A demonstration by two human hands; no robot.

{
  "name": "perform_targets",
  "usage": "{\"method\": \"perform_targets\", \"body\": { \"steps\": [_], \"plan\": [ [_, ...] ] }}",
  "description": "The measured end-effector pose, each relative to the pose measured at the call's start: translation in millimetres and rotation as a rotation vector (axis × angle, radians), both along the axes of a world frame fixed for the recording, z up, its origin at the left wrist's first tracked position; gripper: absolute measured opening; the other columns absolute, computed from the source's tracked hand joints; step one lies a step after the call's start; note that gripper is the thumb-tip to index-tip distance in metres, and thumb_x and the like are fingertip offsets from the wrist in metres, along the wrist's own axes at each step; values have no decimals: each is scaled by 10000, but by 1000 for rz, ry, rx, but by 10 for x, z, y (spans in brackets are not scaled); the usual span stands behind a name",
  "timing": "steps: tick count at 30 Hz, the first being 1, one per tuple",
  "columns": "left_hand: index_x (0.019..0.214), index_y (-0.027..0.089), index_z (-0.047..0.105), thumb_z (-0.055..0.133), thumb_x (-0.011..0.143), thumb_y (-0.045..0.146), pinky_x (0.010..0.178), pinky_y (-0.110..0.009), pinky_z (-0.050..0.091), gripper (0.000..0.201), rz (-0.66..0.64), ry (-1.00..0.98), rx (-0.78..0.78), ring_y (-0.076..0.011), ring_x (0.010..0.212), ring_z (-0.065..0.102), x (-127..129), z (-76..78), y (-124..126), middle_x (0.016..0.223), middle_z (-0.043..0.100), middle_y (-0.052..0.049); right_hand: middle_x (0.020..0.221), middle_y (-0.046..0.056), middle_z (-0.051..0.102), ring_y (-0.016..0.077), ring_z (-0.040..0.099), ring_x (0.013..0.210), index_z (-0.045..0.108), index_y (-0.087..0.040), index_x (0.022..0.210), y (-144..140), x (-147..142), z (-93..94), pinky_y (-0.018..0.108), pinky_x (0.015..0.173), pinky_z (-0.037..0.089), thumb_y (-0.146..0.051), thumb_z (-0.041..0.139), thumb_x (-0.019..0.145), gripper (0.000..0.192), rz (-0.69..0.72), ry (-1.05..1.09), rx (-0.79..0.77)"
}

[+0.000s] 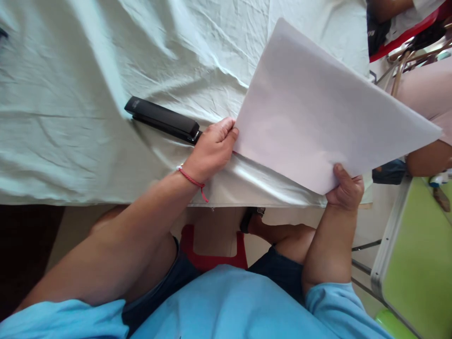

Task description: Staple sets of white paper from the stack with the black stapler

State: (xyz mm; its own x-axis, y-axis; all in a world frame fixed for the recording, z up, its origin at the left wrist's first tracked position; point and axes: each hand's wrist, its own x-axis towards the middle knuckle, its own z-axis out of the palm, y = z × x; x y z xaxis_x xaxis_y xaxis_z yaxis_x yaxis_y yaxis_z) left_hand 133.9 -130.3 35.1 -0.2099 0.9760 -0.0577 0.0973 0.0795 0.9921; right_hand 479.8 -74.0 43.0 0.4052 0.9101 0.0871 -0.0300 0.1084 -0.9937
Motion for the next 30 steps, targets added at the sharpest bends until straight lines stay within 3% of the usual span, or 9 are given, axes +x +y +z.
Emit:
{"method": "perform_targets", "body": {
  "steps": [5, 8, 11, 15, 18, 23, 26, 30],
  "plan": [
    [944, 224, 653, 529, 1133, 224, 908, -336, 555, 226, -73, 7, 67, -209, 929, 641, -1, 39, -26, 950, 696, -30, 1120, 30, 866, 235, 815, 1164, 801, -247, 1005, 17, 26, -24, 416, 1072, 731, -339, 1061, 557, 526, 78, -47, -31],
    [909, 233, 610, 532, 1131, 236, 943, -356, 569, 235, -49, 93, 60, -210, 923, 634, -8, 47, -27, 939, 673, -29, 1101, 17, 878, 216, 820, 1076, 820, -252, 1017, 12, 16, -28, 405, 1048, 741, -338, 1076, 565, 527, 82, -50, -45],
    [864, 244, 548, 526, 1123, 211, 819, -330, 583, 262, -3, 128, 4, -197, 856, 654, -15, 42, -14, 900, 660, -23, 1118, 6, 894, 240, 837, 1082, 827, -292, 1019, 5, 2, -35, 445, 1060, 755, -349, 1096, 554, 540, 69, -48, -47],
    [906, 257, 517, 508, 1129, 182, 549, -307, 443, 235, -3, 96, -183, -165, 589, 671, -5, 109, -29, 765, 649, 11, 1124, 30, 909, 284, 866, 1107, 839, -289, 1038, 27, -4, -58, 506, 1093, 759, -363, 1110, 550, 563, 141, -66, -122],
    [1008, 256, 567, 589, 1072, 124, 615, -330, 481, 148, -19, 162, -230, -165, 553, 688, 5, 226, -113, 733, 703, 46, 1054, 25, 911, 289, 875, 1002, 836, -302, 968, 70, 9, -71, 500, 1000, 787, -388, 1110, 553, 505, 175, -95, -196],
    [1133, 259, 613, 651, 991, 92, 798, -366, 550, 223, -75, 236, -194, -214, 641, 727, -46, 405, -370, 618, 697, 97, 979, 30, 903, 258, 853, 852, 832, -277, 924, 121, -23, -41, 421, 807, 785, -385, 1111, 529, 495, 196, -123, -259],
    [1196, 252, 653, 698, 986, 149, 771, -380, 530, 238, -22, 250, -156, -228, 638, 725, -154, 441, -507, 637, 735, 79, 975, 23, 904, 241, 841, 831, 832, -265, 928, 108, -115, -1, 400, 767, 771, -377, 1109, 511, 514, 192, -114, -252],
    [1049, 261, 681, 689, 1006, 209, 676, -379, 484, 69, 0, 221, -185, -227, 585, 683, -328, 427, -604, 593, 710, 53, 954, 7, 902, 214, 836, 807, 829, -261, 897, 71, -257, 42, 367, 767, 766, -380, 1115, 501, 503, 205, -117, -260]
  ]
}}
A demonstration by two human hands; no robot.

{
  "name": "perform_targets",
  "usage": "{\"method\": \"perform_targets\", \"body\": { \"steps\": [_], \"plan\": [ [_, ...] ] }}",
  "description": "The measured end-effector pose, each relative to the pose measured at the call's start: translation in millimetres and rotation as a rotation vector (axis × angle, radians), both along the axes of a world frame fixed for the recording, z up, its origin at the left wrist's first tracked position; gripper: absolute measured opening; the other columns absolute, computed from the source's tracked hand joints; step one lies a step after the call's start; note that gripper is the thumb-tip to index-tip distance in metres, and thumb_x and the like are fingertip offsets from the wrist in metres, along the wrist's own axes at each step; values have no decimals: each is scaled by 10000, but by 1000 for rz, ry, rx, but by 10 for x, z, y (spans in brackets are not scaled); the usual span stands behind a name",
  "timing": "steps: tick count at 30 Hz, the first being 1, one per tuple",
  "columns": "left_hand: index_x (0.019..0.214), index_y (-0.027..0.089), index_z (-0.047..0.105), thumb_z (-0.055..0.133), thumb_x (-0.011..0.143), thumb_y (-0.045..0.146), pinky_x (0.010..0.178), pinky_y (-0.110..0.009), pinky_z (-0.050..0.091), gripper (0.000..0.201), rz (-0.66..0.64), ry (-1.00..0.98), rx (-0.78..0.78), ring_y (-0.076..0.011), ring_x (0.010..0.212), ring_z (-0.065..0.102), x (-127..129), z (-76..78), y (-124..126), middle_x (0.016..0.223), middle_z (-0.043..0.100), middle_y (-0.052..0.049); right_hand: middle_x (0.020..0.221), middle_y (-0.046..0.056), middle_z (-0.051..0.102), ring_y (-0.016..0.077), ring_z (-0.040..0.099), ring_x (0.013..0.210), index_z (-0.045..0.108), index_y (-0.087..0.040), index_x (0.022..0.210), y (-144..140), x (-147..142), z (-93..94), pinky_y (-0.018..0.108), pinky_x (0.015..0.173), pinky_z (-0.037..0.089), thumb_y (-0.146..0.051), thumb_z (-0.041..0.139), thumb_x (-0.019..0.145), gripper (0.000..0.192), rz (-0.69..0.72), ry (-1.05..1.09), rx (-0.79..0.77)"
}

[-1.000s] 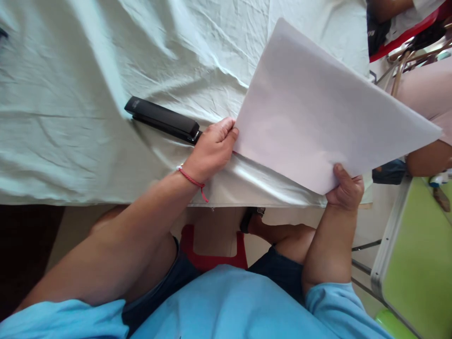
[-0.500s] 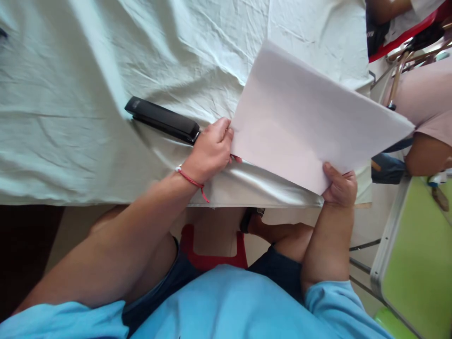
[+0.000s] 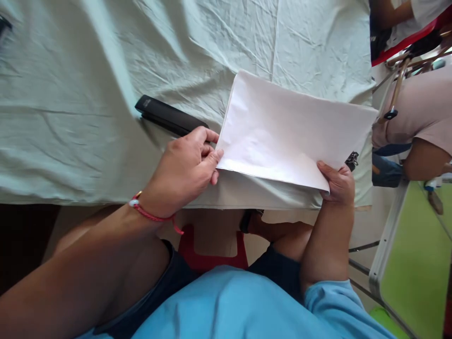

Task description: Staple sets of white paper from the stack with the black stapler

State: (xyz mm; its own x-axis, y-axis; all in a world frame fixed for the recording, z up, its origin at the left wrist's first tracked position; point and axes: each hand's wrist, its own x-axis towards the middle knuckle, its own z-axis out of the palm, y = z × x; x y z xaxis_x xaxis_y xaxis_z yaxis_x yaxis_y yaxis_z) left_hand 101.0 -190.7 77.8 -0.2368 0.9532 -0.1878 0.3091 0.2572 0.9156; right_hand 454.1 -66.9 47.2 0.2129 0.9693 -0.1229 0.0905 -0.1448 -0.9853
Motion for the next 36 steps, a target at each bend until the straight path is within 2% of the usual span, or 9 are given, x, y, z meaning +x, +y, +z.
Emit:
{"method": "perform_targets", "body": {
  "steps": [4, 10, 16, 20, 25, 27, 32, 34, 36],
  "plan": [
    [962, 246, 701, 633, 1021, 199, 592, -352, 431, 101, 4, -73, -36, -192, 504, 627, -92, -14, -32, 619, 705, 40, 920, 6, 890, 201, 823, 781, 816, -271, 864, -25, -86, 32, 320, 705, 742, -391, 1119, 483, 501, 25, -14, -13],
    [795, 268, 659, 590, 1033, 199, 624, -341, 438, 258, -19, 1, -53, -203, 508, 606, -112, -15, -34, 490, 621, 46, 929, 22, 888, 188, 801, 784, 842, -240, 889, -35, -128, 72, 310, 700, 730, -401, 1123, 462, 536, 13, -37, -28],
    [774, 249, 703, 694, 960, 233, 535, -316, 403, 187, 64, -126, -94, -169, 474, 595, -142, -40, -28, 609, 733, 24, 1001, 44, 892, 232, 822, 872, 839, -237, 953, -10, -124, 48, 398, 797, 759, -411, 1115, 481, 574, -9, -57, -11],
    [768, 250, 692, 720, 920, 177, 538, -315, 424, 171, 70, -166, -122, -181, 482, 620, -176, -79, -10, 591, 722, 16, 933, 18, 887, 217, 814, 815, 837, -257, 882, -14, -129, 44, 357, 721, 750, -383, 1112, 474, 508, 6, -50, -21],
    [876, 250, 697, 736, 898, 152, 542, -341, 423, 109, 109, -177, -167, -183, 476, 596, -213, -123, 2, 670, 766, 12, 937, 4, 885, 207, 811, 812, 806, -268, 873, -10, -86, 38, 331, 682, 734, -347, 1100, 489, 490, 6, -34, -12],
    [882, 246, 718, 732, 922, 183, 614, -358, 472, 76, 149, -77, -122, -196, 554, 637, -229, -124, -15, 722, 788, 2, 942, 21, 881, 209, 808, 815, 803, -249, 901, -7, -70, 30, 329, 688, 729, -350, 1099, 500, 509, 3, -36, -22],
    [908, 255, 736, 685, 1026, 283, 839, -398, 540, 132, 311, 188, 125, -229, 772, 722, -271, -132, -80, 798, 777, -2, 966, 20, 879, 221, 809, 836, 813, -254, 937, -6, -93, 7, 344, 686, 724, -348, 1089, 527, 503, 1, -46, -17],
    [961, 269, 730, 661, 1083, 329, 919, -412, 559, 152, 342, 239, 164, -242, 860, 730, -298, -139, -92, 913, 795, -14, 964, 17, 878, 223, 813, 839, 813, -257, 929, -10, -129, 1, 346, 689, 727, -341, 1081, 539, 480, 5, -43, -14],
    [1012, 274, 729, 629, 1125, 333, 1082, -437, 552, 162, 355, 306, 197, -274, 1057, 732, -333, -145, -88, 1066, 821, -31, 973, 21, 878, 234, 827, 868, 806, -260, 923, -15, -174, -1, 358, 722, 741, -334, 1071, 558, 457, 11, -34, -12]
  ]
}}
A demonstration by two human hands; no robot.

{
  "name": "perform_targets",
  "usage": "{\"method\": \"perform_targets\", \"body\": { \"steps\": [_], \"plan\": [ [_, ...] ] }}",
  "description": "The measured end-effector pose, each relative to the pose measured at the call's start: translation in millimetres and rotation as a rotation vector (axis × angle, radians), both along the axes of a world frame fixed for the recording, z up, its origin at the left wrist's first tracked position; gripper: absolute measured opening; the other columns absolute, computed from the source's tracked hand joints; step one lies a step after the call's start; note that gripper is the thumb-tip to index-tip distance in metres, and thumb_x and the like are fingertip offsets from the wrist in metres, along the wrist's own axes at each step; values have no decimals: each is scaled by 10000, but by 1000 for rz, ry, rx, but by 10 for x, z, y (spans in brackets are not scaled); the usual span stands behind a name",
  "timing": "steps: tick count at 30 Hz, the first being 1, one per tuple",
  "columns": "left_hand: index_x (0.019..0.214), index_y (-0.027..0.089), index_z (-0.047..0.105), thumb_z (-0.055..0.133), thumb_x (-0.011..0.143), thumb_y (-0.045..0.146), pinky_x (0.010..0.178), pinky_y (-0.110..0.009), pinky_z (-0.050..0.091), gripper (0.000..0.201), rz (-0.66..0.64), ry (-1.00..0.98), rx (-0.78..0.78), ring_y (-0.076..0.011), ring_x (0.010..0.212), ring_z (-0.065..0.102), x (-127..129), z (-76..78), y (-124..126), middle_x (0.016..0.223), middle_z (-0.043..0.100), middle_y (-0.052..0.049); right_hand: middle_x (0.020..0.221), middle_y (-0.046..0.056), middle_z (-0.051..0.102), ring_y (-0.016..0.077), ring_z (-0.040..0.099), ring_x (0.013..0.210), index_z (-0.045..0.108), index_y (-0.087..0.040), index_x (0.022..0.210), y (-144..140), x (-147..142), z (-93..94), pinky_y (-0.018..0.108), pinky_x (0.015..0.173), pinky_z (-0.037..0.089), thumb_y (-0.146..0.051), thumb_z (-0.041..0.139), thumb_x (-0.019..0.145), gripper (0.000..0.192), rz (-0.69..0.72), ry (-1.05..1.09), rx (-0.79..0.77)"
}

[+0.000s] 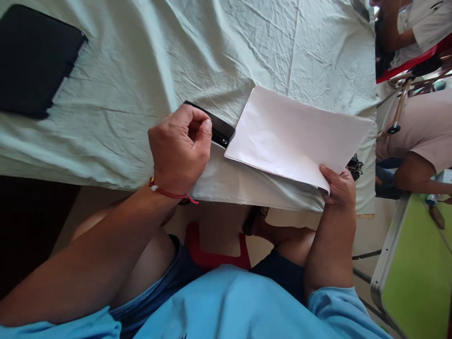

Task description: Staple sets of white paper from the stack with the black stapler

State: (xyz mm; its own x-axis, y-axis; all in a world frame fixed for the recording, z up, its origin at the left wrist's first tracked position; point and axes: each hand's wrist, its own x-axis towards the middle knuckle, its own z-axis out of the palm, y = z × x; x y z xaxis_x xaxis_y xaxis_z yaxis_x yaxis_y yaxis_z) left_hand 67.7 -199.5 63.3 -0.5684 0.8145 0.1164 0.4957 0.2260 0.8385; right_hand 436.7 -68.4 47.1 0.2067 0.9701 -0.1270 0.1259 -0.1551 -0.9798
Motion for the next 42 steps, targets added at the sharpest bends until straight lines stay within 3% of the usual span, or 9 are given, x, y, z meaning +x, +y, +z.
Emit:
{"method": "perform_targets", "body": {
  "steps": [4, 10, 19, 25, 29, 32, 36, 39, 42],
  "plan": [
    [1082, 288, 770, 674, 1113, 314, 1369, -563, 389, 104, -68, 53, 65, -347, 1429, 636, -75, -31, 47, 1314, 836, -17, 945, -2, 867, 231, 834, 878, 789, -264, 928, -7, -82, 1, 353, 726, 748, -313, 1058, 559, 460, -9, 24, 5],
    [1178, 320, 839, 719, 1052, 398, 1297, -581, 433, 191, -199, -86, 85, -370, 1658, 494, -82, -71, 84, 1421, 832, 27, 896, 5, 836, 225, 816, 819, 759, -248, 928, 15, -110, -18, 325, 613, 717, -329, 1053, 561, 478, -16, 29, -4],
    [1169, 333, 869, 734, 1007, 391, 1288, -631, 434, 218, -231, -103, 43, -391, 1649, 529, -71, -43, 89, 1323, 866, 29, 933, 6, 850, 216, 832, 908, 782, -227, 929, 20, -171, -26, 329, 770, 748, -291, 1035, 559, 453, -43, 33, 6],
    [1050, 349, 883, 752, 997, 303, 1342, -691, 405, 148, -267, -16, 83, -425, 1621, 599, -92, -95, 92, 1362, 868, -21, 897, 0, 851, 216, 823, 839, 786, -230, 935, 39, -165, -30, 323, 703, 741, -287, 1035, 543, 467, -42, 41, -30],
    [1286, 304, 882, 593, 1115, 291, 1442, -711, 303, 335, -327, 189, 46, -385, 1641, 622, -52, -157, 116, 1566, 811, -43, 898, -5, 856, 192, 814, 822, 771, -228, 931, 49, -201, -19, 301, 733, 735, -294, 1046, 520, 499, -57, 81, 0],
    [1248, 216, 900, 592, 1044, 234, 1375, -639, 446, 370, -227, 339, 45, -358, 1511, 736, 1, -230, 188, 1477, 857, -91, 936, 0, 871, 205, 825, 869, 772, -239, 920, 66, -237, -14, 317, 765, 736, -277, 1029, 530, 469, -40, 83, -5],
    [1040, 234, 900, 641, 983, 239, 1266, -581, 555, 266, -92, 363, 58, -351, 1306, 823, 60, -295, 260, 1209, 915, -104, 978, 20, 888, 215, 819, 890, 789, -259, 897, 101, -269, -38, 351, 802, 732, -293, 998, 582, 380, 19, 38, 41],
    [1098, 267, 864, 625, 1048, 251, 1333, -561, 522, 244, -47, 294, 239, -329, 1418, 766, 134, -211, 183, 1304, 890, -80, 949, 37, 888, 207, 781, 799, 823, -246, 885, 127, -260, -63, 364, 755, 712, -329, 987, 605, 335, 110, -17, -9],
    [1339, 249, 791, 566, 1175, 322, 1457, -534, 402, 288, -49, 103, 427, -263, 1633, 584, 281, 38, 4, 1604, 741, -89, 885, 31, 872, 205, 755, 750, 826, -240, 845, 161, -224, -80, 348, 688, 669, -318, 950, 642, 251, 163, -80, -78]
  ]
}}
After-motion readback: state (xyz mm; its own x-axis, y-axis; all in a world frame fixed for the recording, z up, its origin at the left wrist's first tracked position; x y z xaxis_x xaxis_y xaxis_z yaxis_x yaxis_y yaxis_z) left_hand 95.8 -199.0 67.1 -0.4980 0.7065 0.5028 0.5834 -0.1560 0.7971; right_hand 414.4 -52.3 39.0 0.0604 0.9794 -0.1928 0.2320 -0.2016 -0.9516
